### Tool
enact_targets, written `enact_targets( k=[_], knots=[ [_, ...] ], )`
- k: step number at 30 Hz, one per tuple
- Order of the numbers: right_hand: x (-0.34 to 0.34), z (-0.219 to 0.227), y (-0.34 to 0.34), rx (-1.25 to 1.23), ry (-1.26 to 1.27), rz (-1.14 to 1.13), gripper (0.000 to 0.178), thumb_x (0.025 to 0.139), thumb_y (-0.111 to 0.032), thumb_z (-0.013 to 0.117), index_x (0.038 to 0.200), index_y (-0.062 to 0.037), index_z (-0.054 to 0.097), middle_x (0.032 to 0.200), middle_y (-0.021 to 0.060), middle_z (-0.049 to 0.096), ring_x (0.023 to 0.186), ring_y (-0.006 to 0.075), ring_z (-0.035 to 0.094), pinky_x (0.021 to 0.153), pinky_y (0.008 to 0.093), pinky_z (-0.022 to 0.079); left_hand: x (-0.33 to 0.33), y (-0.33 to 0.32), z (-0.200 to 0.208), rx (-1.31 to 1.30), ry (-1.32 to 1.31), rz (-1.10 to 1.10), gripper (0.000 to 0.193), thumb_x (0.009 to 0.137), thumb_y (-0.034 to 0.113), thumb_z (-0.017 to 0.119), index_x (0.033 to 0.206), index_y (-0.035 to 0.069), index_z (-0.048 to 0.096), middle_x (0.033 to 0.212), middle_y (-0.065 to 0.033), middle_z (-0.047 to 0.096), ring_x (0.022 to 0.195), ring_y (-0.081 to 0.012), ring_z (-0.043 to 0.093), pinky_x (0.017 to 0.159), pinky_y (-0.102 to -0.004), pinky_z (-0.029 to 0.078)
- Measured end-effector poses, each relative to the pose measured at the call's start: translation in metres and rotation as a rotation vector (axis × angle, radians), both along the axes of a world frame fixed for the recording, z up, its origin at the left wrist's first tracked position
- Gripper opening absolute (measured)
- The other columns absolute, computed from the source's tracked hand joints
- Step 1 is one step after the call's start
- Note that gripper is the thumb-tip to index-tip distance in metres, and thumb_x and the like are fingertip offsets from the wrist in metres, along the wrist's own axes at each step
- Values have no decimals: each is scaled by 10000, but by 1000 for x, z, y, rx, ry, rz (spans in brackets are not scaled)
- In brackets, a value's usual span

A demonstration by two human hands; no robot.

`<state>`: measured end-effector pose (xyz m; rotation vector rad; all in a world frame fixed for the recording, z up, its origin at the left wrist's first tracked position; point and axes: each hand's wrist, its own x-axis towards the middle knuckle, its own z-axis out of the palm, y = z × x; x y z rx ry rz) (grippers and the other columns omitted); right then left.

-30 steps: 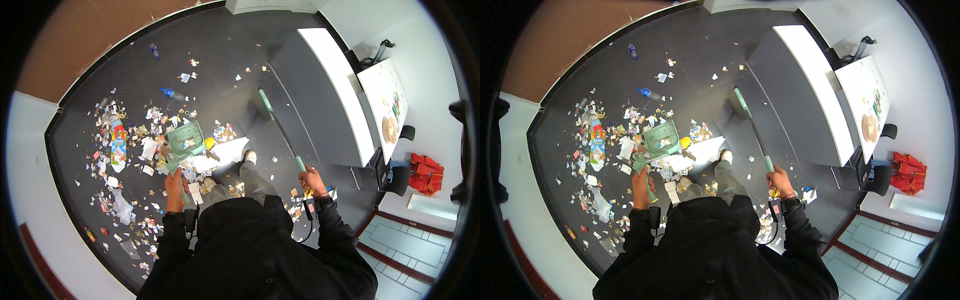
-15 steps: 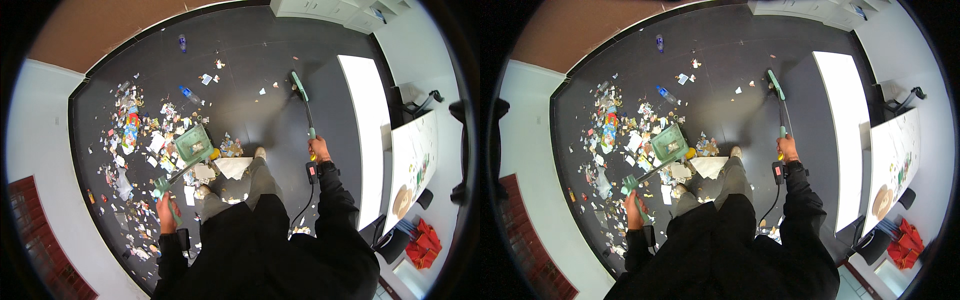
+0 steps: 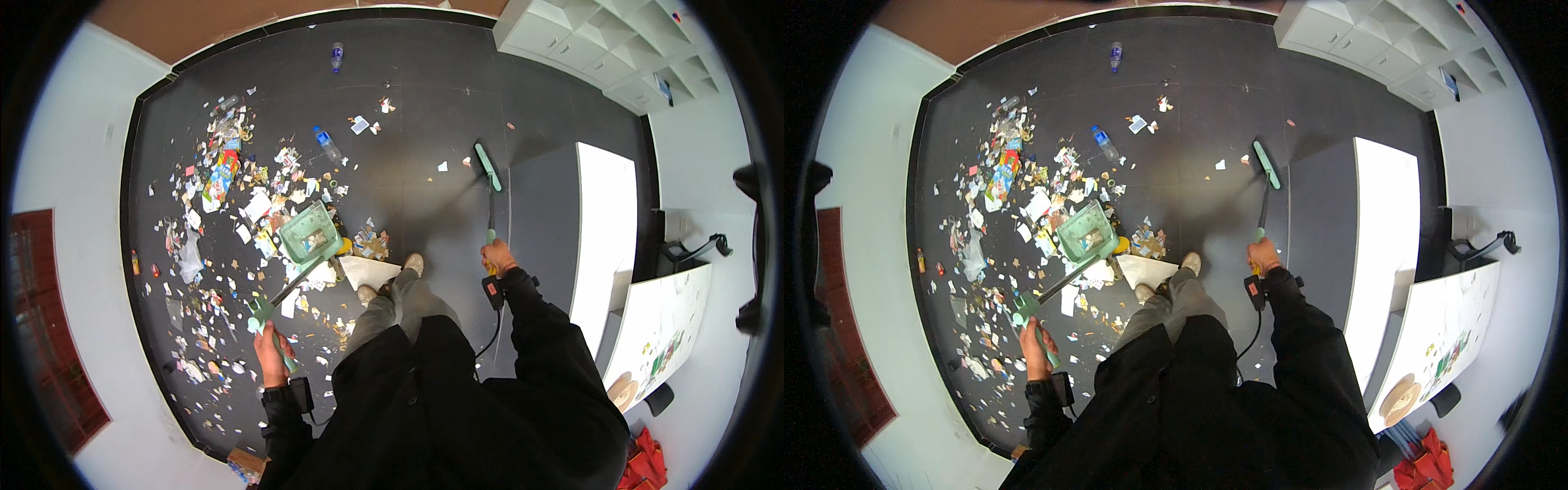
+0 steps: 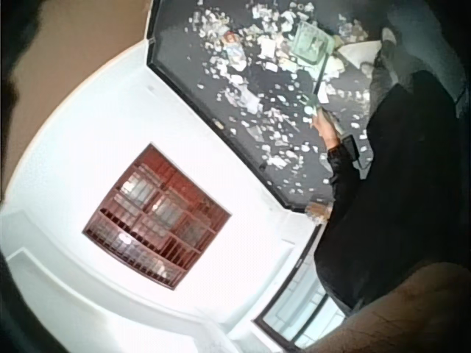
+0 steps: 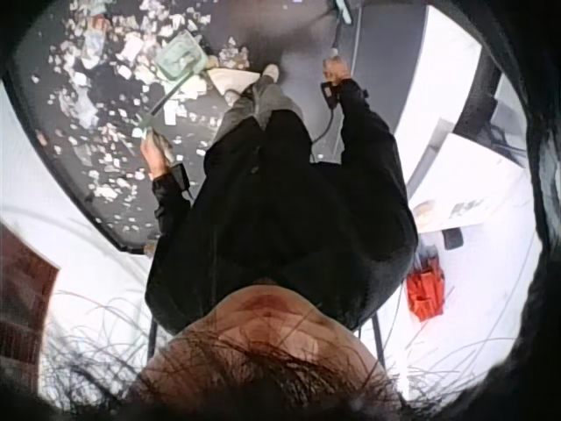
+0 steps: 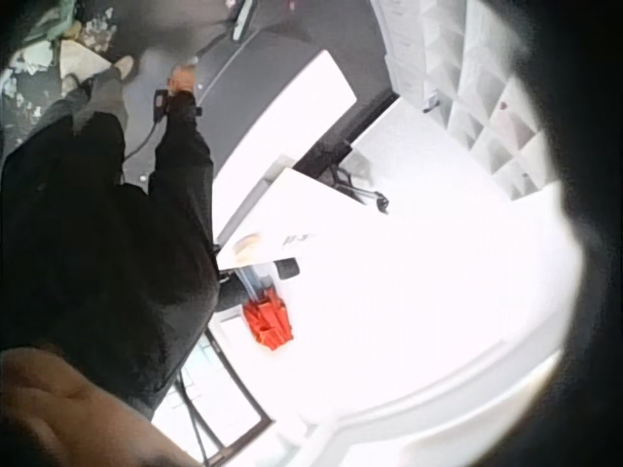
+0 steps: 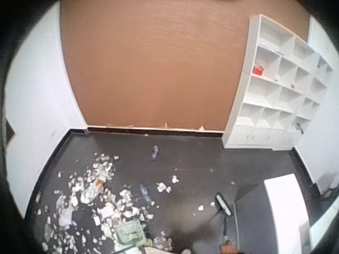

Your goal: The person sweeps scattered debris on a dark floor using a broom and dustpan. They gather paper, wrappers, and small items into a pile, scoop them into the dustpan, and empty the contents into a nearby trash bin. The person repeats this cycle multiple times across different areas of the room.

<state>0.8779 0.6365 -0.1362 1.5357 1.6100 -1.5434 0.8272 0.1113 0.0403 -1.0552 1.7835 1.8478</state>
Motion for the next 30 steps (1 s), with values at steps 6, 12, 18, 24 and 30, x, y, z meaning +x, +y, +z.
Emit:
enact_targets(
  k=[6,12,18,24,30],
  knots=[
    [35,27,-46,-19,-38,282,220,753,-59,516,937,6,413,593,149,531,437,248,521,363,373,381,30,-23,-17,51,21,-5,235,926,301,528,841,107,428,501,-9,395,351,-131,383,329,-280,316],
    [74,79,-109,-74,-57,455,221,744,-90,554,904,10,440,598,148,555,441,236,533,383,373,404,57,-49,-39,118,-26,-19,206,921,276,528,844,104,442,509,-10,411,356,-132,401,327,-281,327],
    [92,145,-162,-158,-152,569,187,760,-54,564,904,-26,449,653,64,509,469,157,506,371,300,372,59,-55,-55,134,-19,-153,157,915,244,550,916,96,495,500,-12,423,354,-121,406,320,-281,329],
    [111,179,-169,-342,-48,302,239,753,-6,541,986,-8,483,631,44,490,434,103,433,363,231,304,41,-48,-53,189,-20,-140,156,919,248,544,914,101,493,518,-13,420,359,-121,397,326,-278,327],
    [121,199,-111,-130,-14,43,542,741,34,542,1273,28,437,685,53,536,449,80,417,363,212,287,13,-20,-48,194,1,-201,178,900,255,578,905,87,520,521,-33,444,342,-140,412,305,-280,326]
  ],
)
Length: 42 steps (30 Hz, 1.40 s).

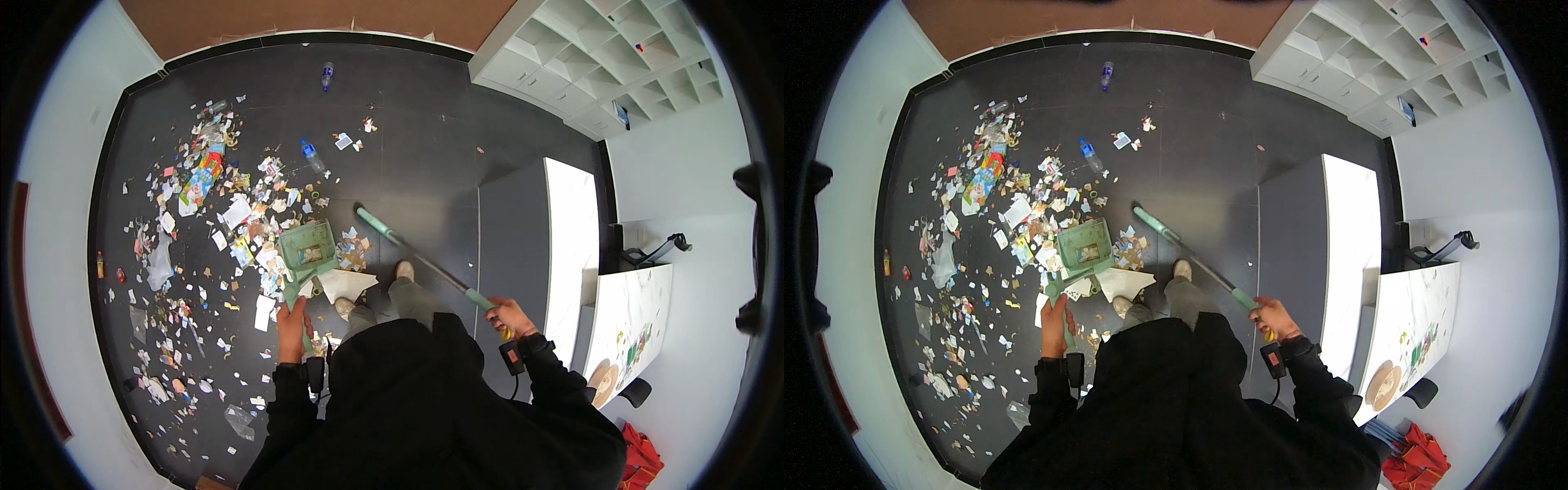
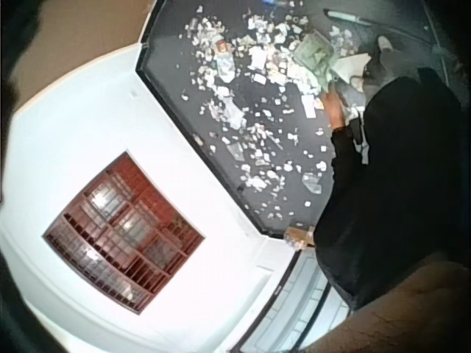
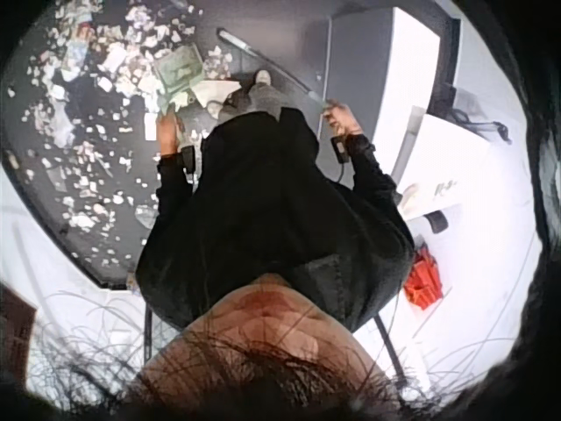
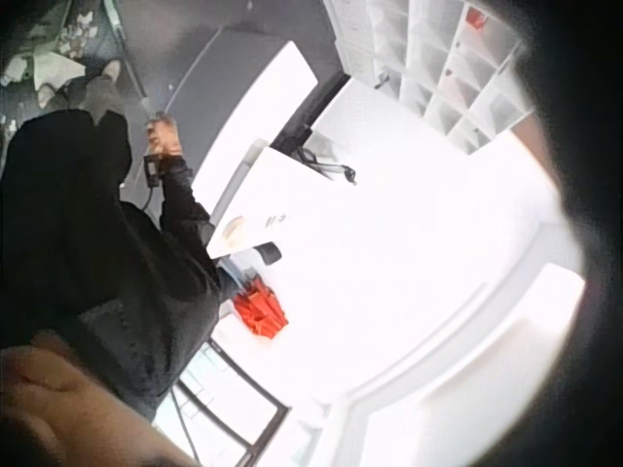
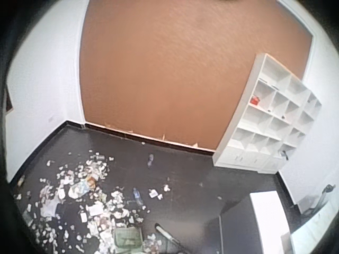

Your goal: The person sweeps scattered debris on a dark floor using a broom and dustpan. They gather paper, wrappers, and small items into a pile, scoop them into the dustpan, and empty the contents into a nearby trash bin. The person repeats this cycle multiple times across different areas of the room.

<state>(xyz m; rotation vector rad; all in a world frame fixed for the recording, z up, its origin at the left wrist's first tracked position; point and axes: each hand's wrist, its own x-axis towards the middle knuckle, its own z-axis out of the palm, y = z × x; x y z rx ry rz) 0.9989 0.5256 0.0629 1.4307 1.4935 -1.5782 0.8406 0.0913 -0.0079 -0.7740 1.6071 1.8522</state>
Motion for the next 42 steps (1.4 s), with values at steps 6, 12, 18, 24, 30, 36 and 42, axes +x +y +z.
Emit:
enact_targets(
  k=[6,12,18,24,30,36,42],
  knots=[
    [-47,-18,103,196,139,-70,619,762,-6,518,1353,72,349,656,43,522,456,93,433,378,224,321,-31,61,-1,-17,13,66,177,904,250,567,870,99,483,511,-20,432,338,-140,403,308,-283,325],
    [-148,-85,252,251,216,-33,262,760,-16,495,1020,9,519,591,27,469,428,96,429,351,245,319,-68,134,13,-149,-1,214,258,922,369,505,841,135,436,510,3,363,356,-123,364,338,-280,310],
    [-243,-184,369,296,214,-140,45,768,-44,500,803,-36,472,566,58,480,408,148,461,337,288,335,-90,192,43,-199,34,318,293,929,381,490,866,96,460,537,-9,381,371,-120,389,330,-269,344],
    [-252,-211,381,204,158,-28,92,721,-56,538,776,-15,476,568,92,503,410,192,499,350,329,373,-96,224,59,-214,19,358,279,936,363,481,863,95,460,536,-15,384,368,-124,390,329,-270,345],
    [-218,-189,338,191,70,142,125,715,-63,551,785,-5,465,573,100,509,423,205,522,352,338,396,-90,231,53,-241,14,346,270,934,350,484,829,106,433,533,-17,384,361,-126,387,328,-272,348],
    [-164,-161,257,78,85,256,191,726,-83,570,857,-12,450,580,103,518,435,208,534,364,343,406,-62,207,37,-154,32,346,248,931,338,508,848,118,427,526,-11,396,353,-124,384,333,-271,341],
    [-131,-108,160,-12,18,462,214,758,-70,569,912,-10,433,596,77,504,457,180,537,378,309,411,-16,161,13,-80,23,398,225,918,301,535,867,111,426,509,-15,396,345,-132,390,317,-283,336]
  ],
)
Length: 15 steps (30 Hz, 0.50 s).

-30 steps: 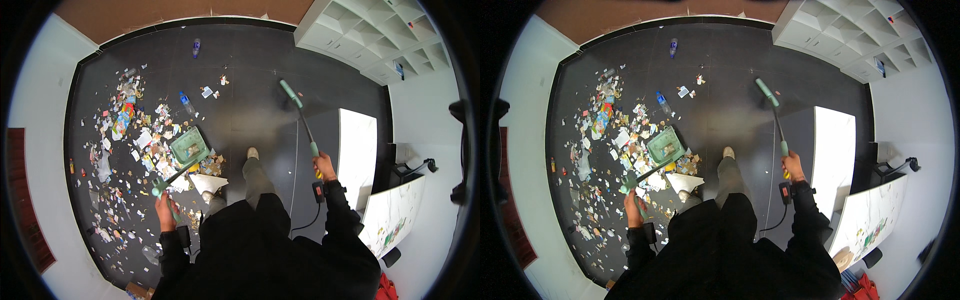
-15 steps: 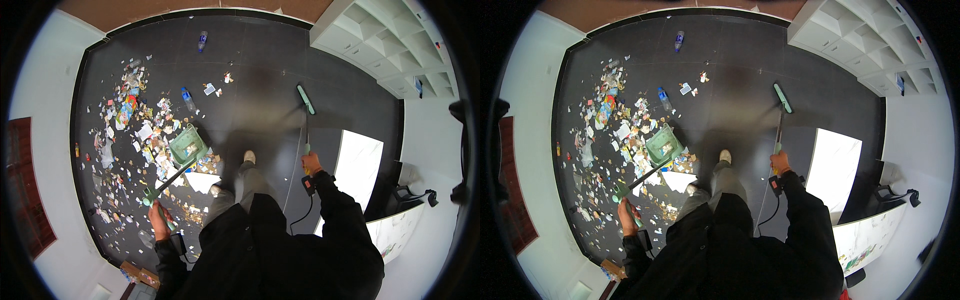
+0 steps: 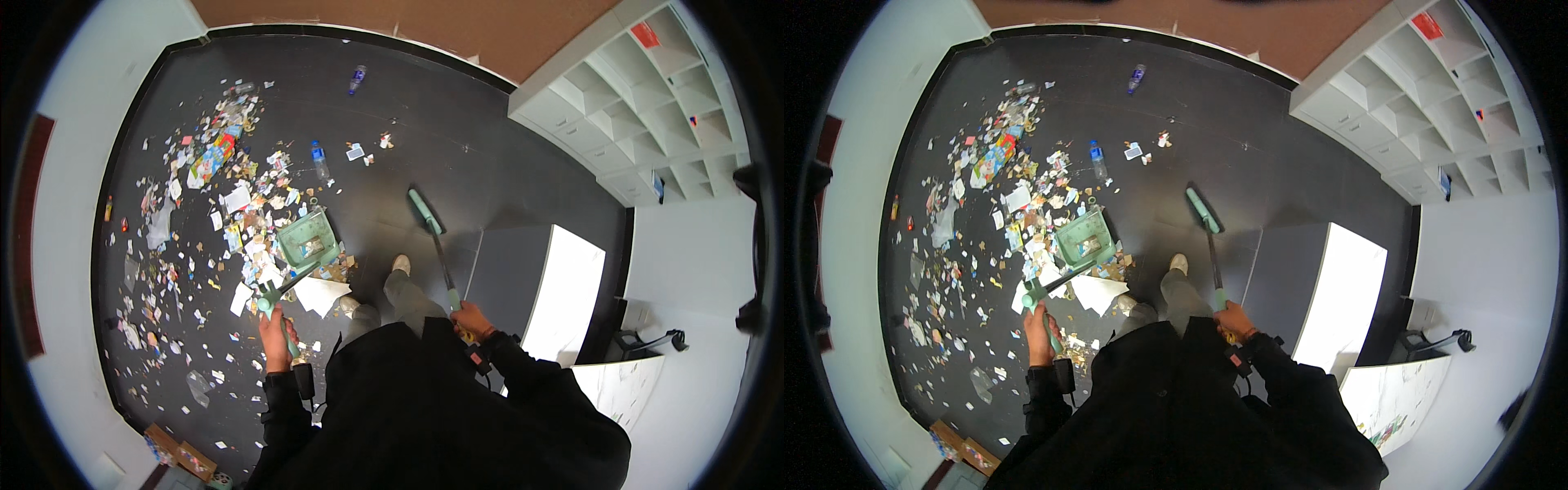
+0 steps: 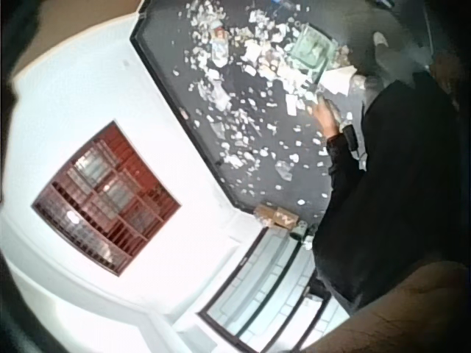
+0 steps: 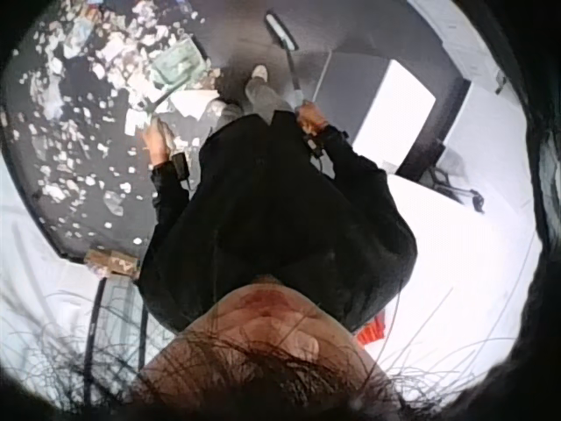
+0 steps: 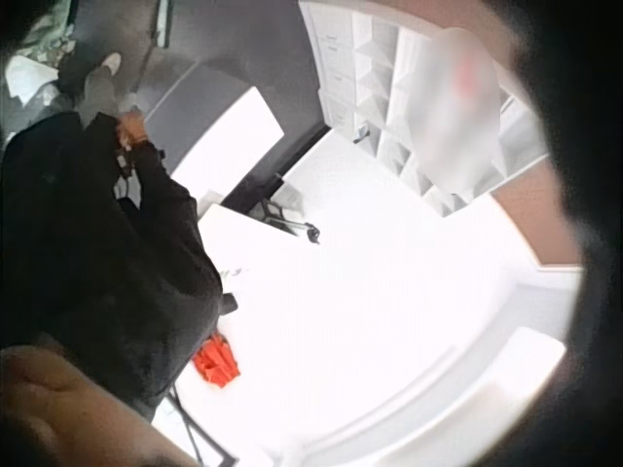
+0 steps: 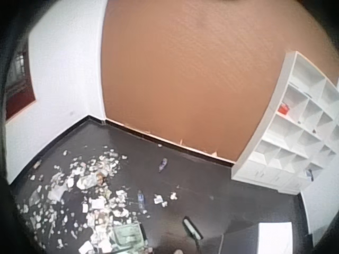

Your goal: The person sweeps scattered debris on a dark floor using a broom and dustpan. They gather paper, wrappers, and small items into a pile, scoop them into the dustpan, and empty the contents into a nearby trash bin. The person repeats this cycle multiple times across different areas of the room.

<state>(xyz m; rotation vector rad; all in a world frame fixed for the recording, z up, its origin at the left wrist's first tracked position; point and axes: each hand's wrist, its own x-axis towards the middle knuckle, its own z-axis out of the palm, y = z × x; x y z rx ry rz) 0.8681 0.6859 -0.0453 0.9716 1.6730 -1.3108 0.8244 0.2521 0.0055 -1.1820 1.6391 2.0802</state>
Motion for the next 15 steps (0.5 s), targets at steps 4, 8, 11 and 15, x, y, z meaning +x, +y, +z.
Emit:
enact_targets(
  k=[4,8,11,15],
  knots=[
    [15,42,-44,-71,-68,79,213,771,-45,577,925,-22,433,641,55,497,466,130,504,369,259,367,30,-23,-13,-5,12,-97,193,920,256,536,865,96,443,505,-20,411,345,-132,396,315,-272,332],
    [7,70,-55,-250,-71,-15,210,784,-20,565,954,-23,442,658,44,486,447,101,439,365,237,323,42,-31,-16,25,-8,-117,181,918,250,542,883,85,477,512,-22,420,348,-137,401,316,-280,329],
    [0,89,-43,-302,-52,-231,266,788,-2,554,1035,0,454,669,45,487,443,82,404,368,217,300,40,-33,-15,70,0,-58,177,912,243,549,890,75,499,494,-22,424,342,-135,406,314,-284,331],
    [-9,110,-16,-323,-32,-381,436,777,0,544,1200,60,456,686,62,504,456,57,387,376,190,280,30,-32,-15,78,-15,-72,175,910,241,550,886,75,503,479,-20,421,338,-133,410,311,-286,335]
  ],
)
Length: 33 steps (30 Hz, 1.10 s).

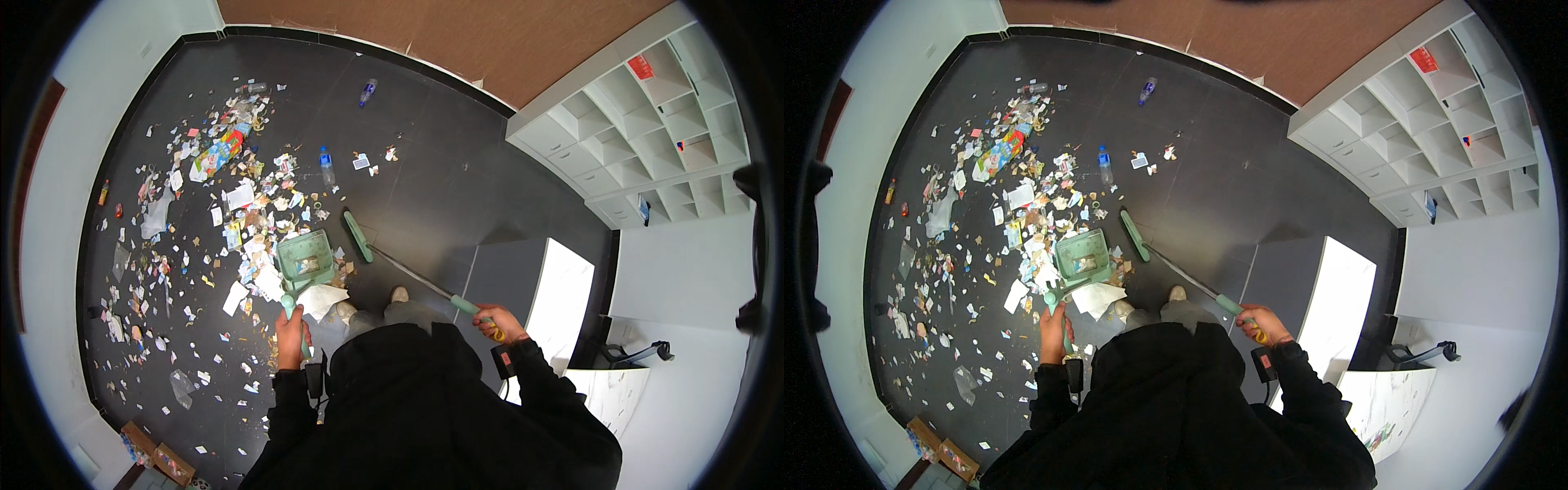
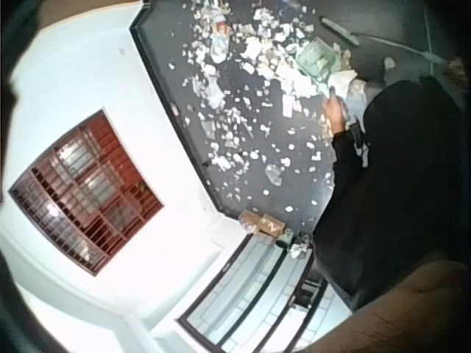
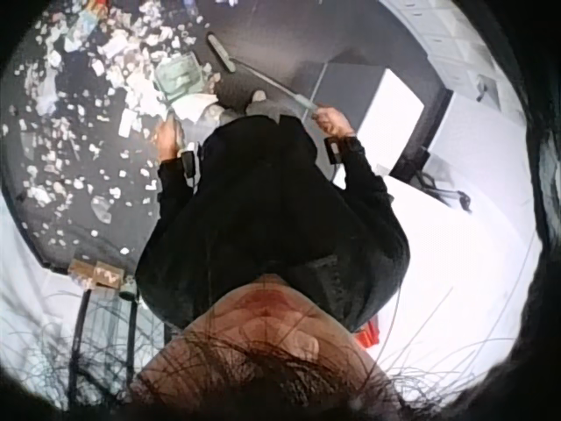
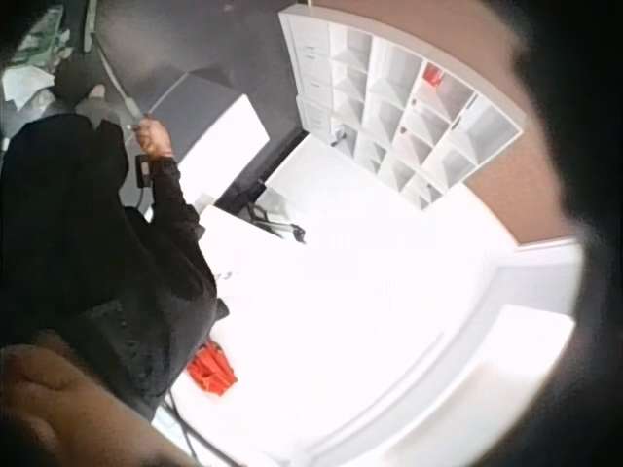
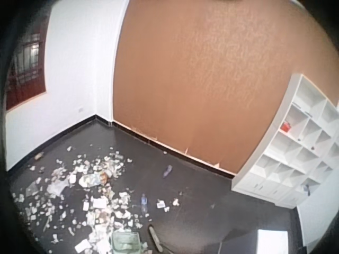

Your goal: The person sweeps scattered debris on a dark floor using a broom and dustpan. They gather paper, wrappers, and small items into a pile, scoop them into the dustpan, and empty the contents into a nearby trash bin. The person repeats this cycle multiple times across different areas of the room.

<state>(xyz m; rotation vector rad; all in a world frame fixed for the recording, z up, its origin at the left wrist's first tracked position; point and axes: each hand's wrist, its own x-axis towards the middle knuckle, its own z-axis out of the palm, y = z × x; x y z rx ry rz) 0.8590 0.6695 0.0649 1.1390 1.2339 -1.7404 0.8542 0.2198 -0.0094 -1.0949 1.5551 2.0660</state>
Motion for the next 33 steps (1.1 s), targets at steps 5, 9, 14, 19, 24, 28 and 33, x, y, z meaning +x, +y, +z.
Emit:
enact_targets(
  k=[5,9,14,19,24,28,33],
  knots=[
    [-26,0,38,145,102,-33,478,736,39,556,1206,55,468,680,51,489,456,56,388,378,190,264,-28,12,1,-34,-11,-30,189,908,248,558,864,76,492,477,-18,415,339,-130,398,317,-280,331],
    [-85,-27,84,349,152,-20,451,743,11,544,1188,44,476,675,30,484,443,64,389,379,204,286,-54,27,2,-85,23,-11,201,905,260,567,858,82,489,479,-15,408,350,-125,397,331,-275,332],
    [-200,-96,156,512,160,3,81,777,-55,520,853,-28,521,614,30,472,431,95,422,349,239,326,-90,43,12,-146,-33,153,240,913,311,548,838,95,474,518,-17,426,352,-121,394,321,-264,331],
    [-313,-173,214,475,152,2,104,795,-122,518,748,-35,549,559,61,497,421,157,467,372,273,349,-122,61,41,-210,-86,304,252,925,361,477,859,120,447,511,-18,371,352,-135,381,324,-281,337],
    [-370,-222,210,302,233,349,102,767,-99,535,719,-10,531,586,78,514,434,173,487,375,292,367,-141,75,54,-237,-123,316,260,931,350,469,855,102,443,509,-16,376,346,-131,387,322,-280,352],
    [-390,-224,165,246,59,351,75,735,-56,531,767,-7,484,603,99,518,424,187,483,367,301,367,-142,82,55,-268,-118,312,254,938,334,475,839,104,433,505,-16,376,347,-135,382,327,-281,350],
    [-372,-218,90,253,136,459,233,715,-54,539,905,-7,413,590,112,507,411,198,481,346,318,359,-124,65,50,-287,-111,380,266,937,334,481,822,102,420,488,-18,376,336,-130,388,321,-276,349]
  ],
)
